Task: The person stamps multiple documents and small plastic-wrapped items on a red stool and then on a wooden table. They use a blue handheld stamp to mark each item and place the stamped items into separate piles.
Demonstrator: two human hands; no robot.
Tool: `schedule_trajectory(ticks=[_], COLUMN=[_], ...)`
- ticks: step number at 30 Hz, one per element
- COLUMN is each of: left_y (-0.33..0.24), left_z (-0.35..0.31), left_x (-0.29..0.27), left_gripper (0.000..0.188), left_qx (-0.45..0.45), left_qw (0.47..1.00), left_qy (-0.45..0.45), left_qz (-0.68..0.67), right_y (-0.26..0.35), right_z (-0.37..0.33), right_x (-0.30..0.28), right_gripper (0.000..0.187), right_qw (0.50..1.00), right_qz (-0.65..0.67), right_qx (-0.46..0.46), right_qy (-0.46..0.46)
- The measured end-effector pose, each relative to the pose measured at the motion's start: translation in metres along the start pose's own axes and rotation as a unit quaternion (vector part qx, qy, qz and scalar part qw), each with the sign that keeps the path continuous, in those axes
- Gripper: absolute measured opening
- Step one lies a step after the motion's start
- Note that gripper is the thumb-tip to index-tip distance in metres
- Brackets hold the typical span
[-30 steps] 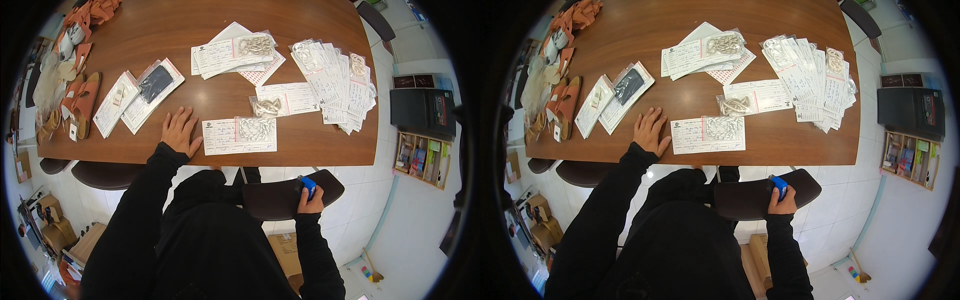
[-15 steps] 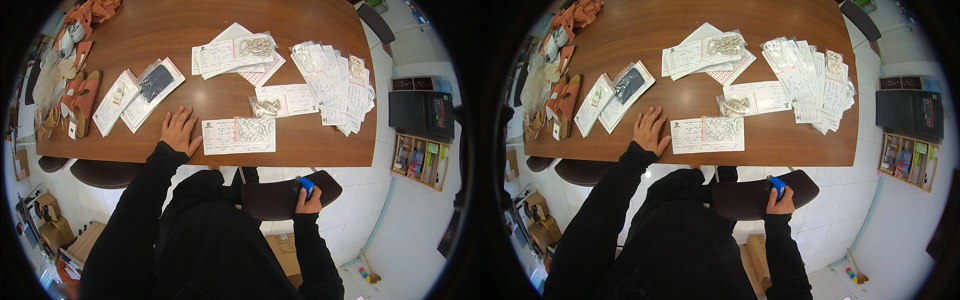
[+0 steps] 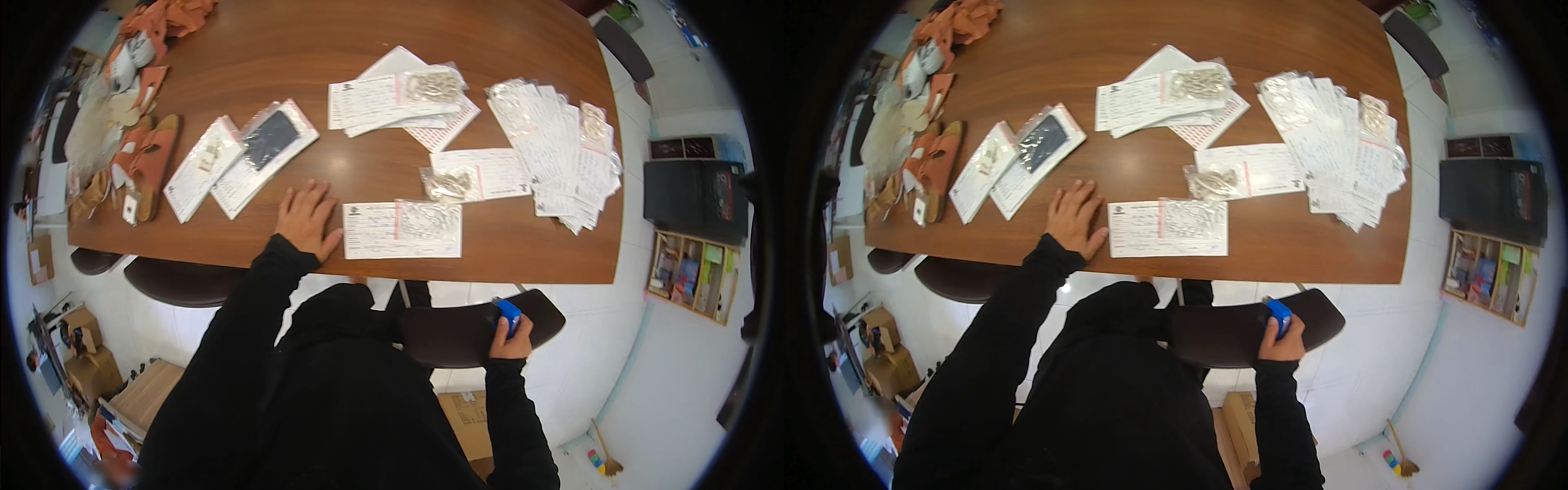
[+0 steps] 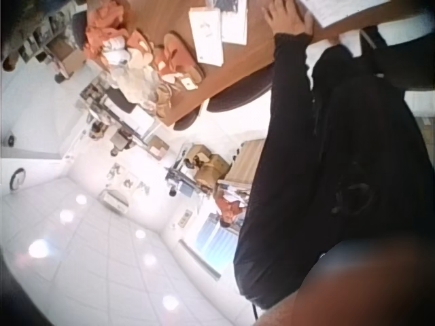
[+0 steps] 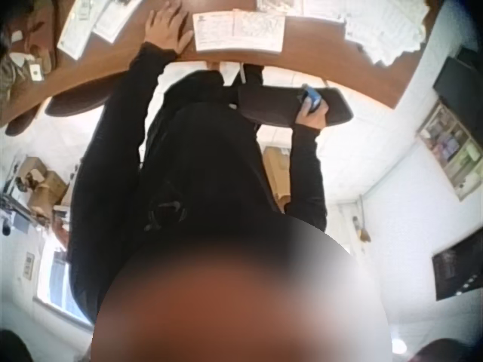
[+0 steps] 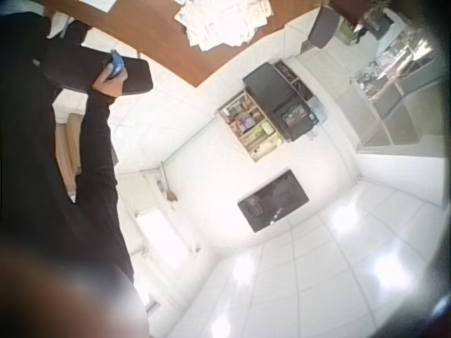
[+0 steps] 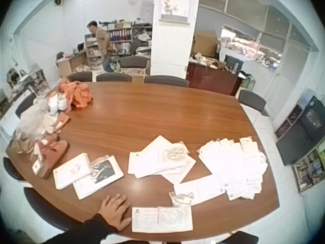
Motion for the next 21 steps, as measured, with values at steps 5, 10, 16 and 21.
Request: schedule_trajectory(ticks=[5,10,16,21], left_y=[0.002,-0.053,-0.105,-0.101], left_z=[0.006,0.021,0.003,0.001], left_x=[-0.004,-0.005,0.012,0.019], left_gripper=[0.049,0.044,0.053,0.045], left_qx=[-0.005,-0.087,0.039,0.043], left_qw=[0.999,0.966,0.992,0.992], left_qy=[-0.041,-0.213,-0.054,-0.052], left_qz=[-0.025,-0.115,-0.111,-0.103], right_y=[0.002,0.002,0.001,0.001], right_z=[0.0,0.001,0.002,0.001], right_x=[0.001,0.001,0.003,0.003], right_gripper=[0.04,0.041,0.042,0.043], right_qw=[1.0,1.0,1.0,1.0], right_qz=[0.02,-0.01,0.01,0.01], right_qx=[-0.008,-0.008,-0.003,-0.007], right_qy=[0.002,0.012,0.021,0.015])
Point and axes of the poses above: each hand's wrist, its own z-axis towards the middle knuckle, its own x-axis out of the palm, y = z × x, the point moved 2 cm from there along z, towards the middle knuckle, and after that the axes turned 10 degrees about z, right-handed, at the moved point
